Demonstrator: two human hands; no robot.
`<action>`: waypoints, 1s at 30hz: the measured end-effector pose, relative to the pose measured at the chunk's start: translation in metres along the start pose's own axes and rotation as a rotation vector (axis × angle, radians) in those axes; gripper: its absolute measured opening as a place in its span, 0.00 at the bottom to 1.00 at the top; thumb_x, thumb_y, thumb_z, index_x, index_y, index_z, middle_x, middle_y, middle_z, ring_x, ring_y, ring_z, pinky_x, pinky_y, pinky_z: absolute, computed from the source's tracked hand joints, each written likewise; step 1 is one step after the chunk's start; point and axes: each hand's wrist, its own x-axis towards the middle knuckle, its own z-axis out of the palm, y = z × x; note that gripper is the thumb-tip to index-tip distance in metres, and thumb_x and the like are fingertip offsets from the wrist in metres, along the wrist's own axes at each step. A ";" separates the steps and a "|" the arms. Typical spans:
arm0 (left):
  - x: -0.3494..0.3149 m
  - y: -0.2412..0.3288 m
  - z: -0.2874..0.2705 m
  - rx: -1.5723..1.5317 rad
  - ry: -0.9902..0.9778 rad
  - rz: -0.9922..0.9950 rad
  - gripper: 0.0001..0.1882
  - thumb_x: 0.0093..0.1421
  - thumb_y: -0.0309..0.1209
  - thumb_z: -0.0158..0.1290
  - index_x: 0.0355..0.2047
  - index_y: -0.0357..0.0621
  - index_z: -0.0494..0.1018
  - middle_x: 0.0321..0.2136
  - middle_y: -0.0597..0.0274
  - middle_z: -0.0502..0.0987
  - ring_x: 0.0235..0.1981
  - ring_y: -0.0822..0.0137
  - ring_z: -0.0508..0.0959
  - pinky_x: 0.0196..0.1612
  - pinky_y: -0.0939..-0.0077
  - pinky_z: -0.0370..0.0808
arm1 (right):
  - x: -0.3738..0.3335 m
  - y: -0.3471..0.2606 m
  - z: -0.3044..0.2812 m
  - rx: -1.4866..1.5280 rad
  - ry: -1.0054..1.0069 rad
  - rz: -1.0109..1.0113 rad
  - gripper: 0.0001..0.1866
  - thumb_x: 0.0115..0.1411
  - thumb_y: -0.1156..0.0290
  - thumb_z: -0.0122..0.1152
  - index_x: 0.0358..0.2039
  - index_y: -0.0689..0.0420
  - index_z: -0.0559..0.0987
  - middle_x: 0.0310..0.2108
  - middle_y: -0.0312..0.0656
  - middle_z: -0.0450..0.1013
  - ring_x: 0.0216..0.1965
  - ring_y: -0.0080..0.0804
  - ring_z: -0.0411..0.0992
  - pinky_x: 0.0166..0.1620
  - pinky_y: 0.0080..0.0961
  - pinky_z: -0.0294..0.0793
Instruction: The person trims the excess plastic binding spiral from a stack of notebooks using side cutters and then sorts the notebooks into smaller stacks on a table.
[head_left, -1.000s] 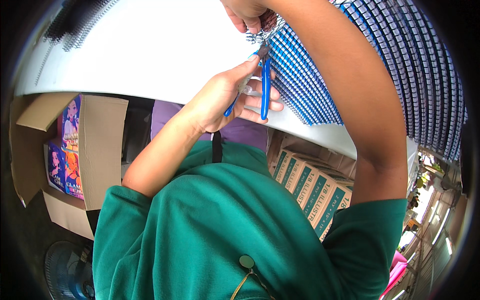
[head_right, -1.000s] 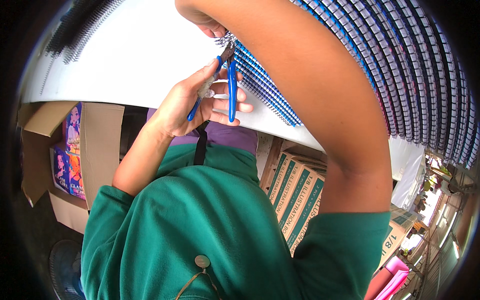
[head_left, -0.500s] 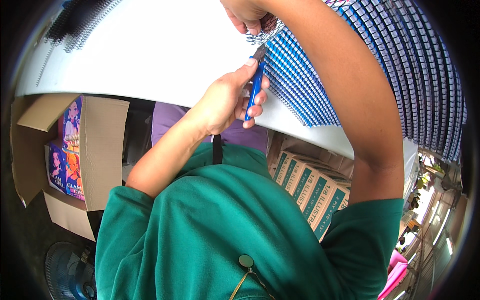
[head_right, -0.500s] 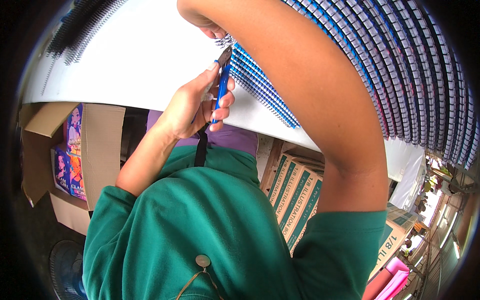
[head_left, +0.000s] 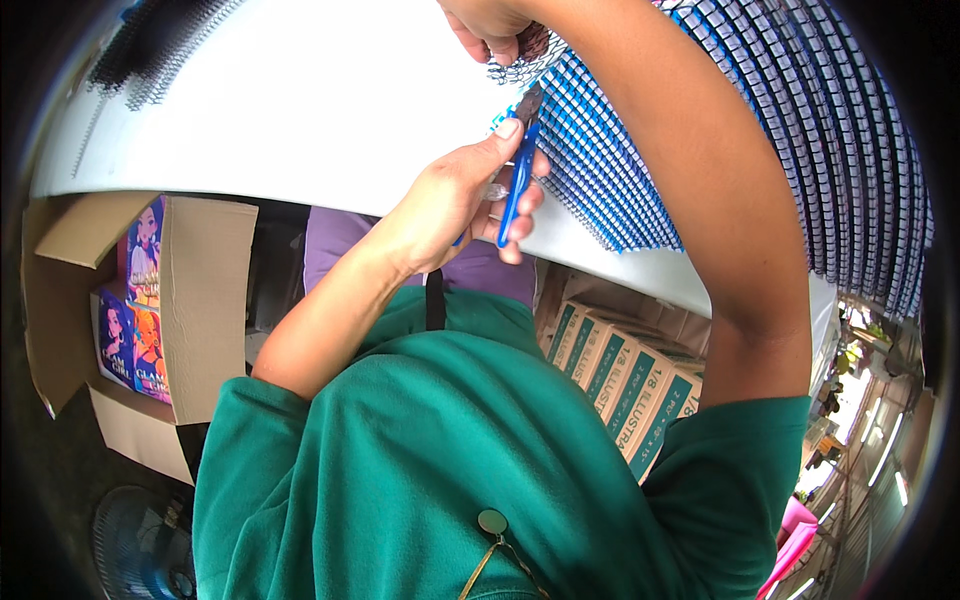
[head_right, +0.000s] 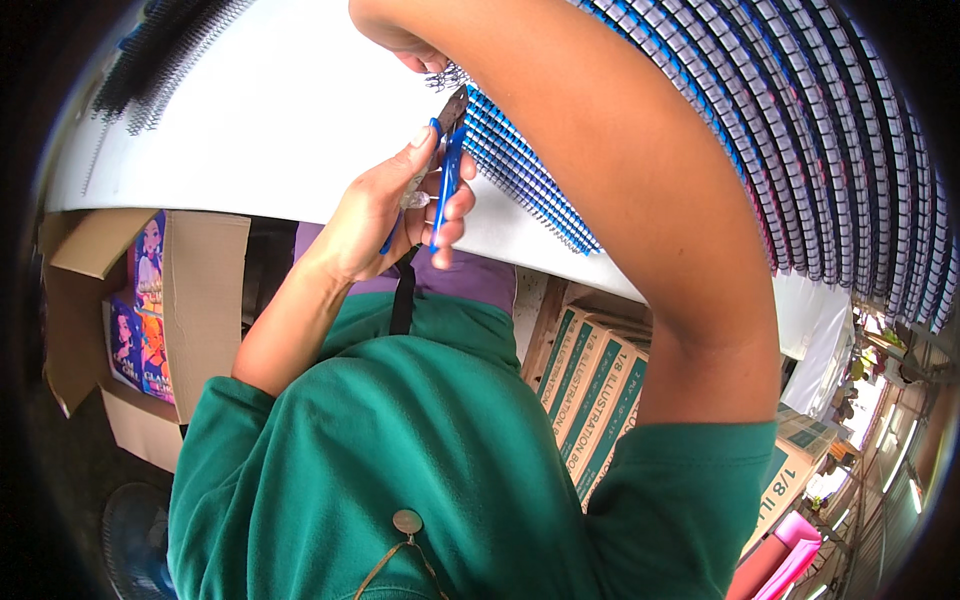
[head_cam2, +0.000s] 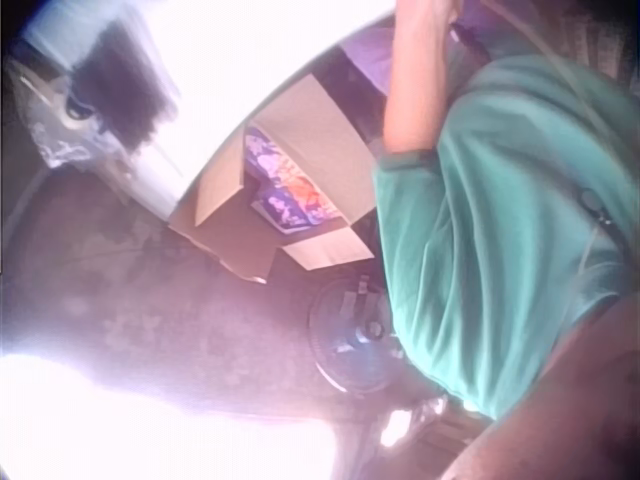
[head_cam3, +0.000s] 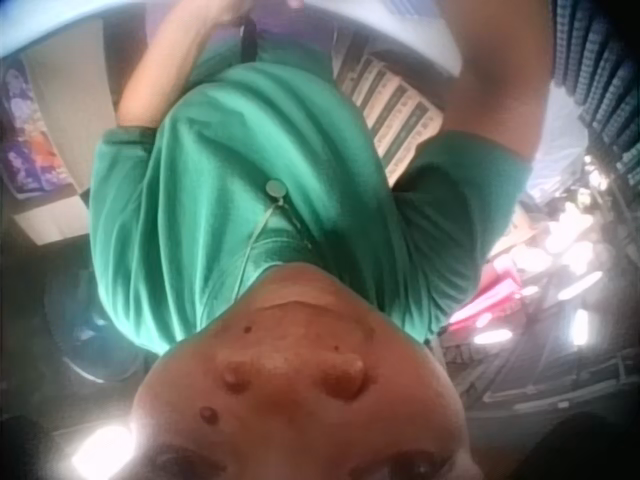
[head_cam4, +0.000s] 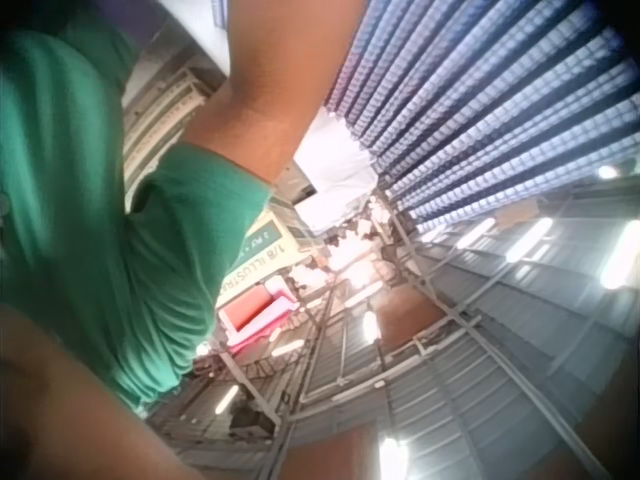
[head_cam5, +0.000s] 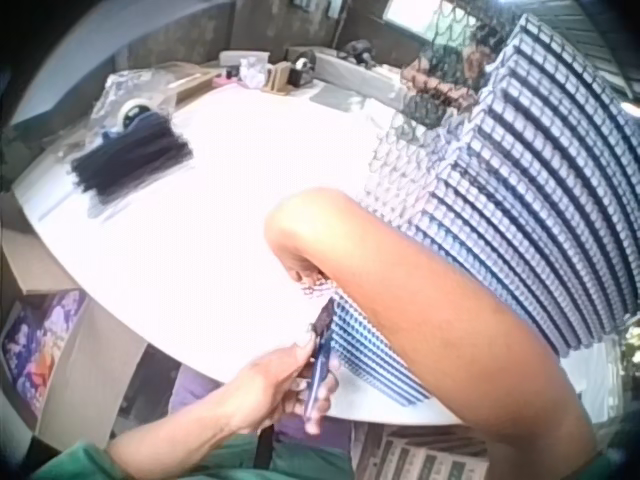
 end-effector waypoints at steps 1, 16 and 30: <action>-0.001 0.004 0.006 -0.002 0.015 0.008 0.30 0.66 0.52 0.30 0.45 0.36 0.65 0.32 0.52 0.74 0.34 0.58 0.78 0.36 0.65 0.79 | -0.001 -0.002 -0.002 0.009 -0.002 0.016 0.07 0.55 0.68 0.60 0.33 0.53 0.81 0.34 0.40 0.77 0.32 0.36 0.73 0.38 0.37 0.70; 0.003 0.014 0.013 -0.036 0.009 0.006 0.31 0.66 0.53 0.28 0.45 0.36 0.67 0.33 0.51 0.75 0.34 0.57 0.78 0.36 0.64 0.78 | -0.047 -0.005 -0.021 0.007 -0.214 0.170 0.16 0.53 0.64 0.58 0.41 0.57 0.78 0.44 0.44 0.74 0.42 0.38 0.72 0.48 0.35 0.67; 0.008 0.025 0.020 0.011 0.040 0.064 0.30 0.66 0.52 0.29 0.44 0.35 0.67 0.30 0.54 0.74 0.30 0.61 0.78 0.33 0.68 0.78 | -0.079 0.012 -0.020 0.026 0.045 -0.088 0.15 0.53 0.72 0.61 0.43 0.46 0.79 0.39 0.37 0.77 0.37 0.32 0.74 0.40 0.34 0.71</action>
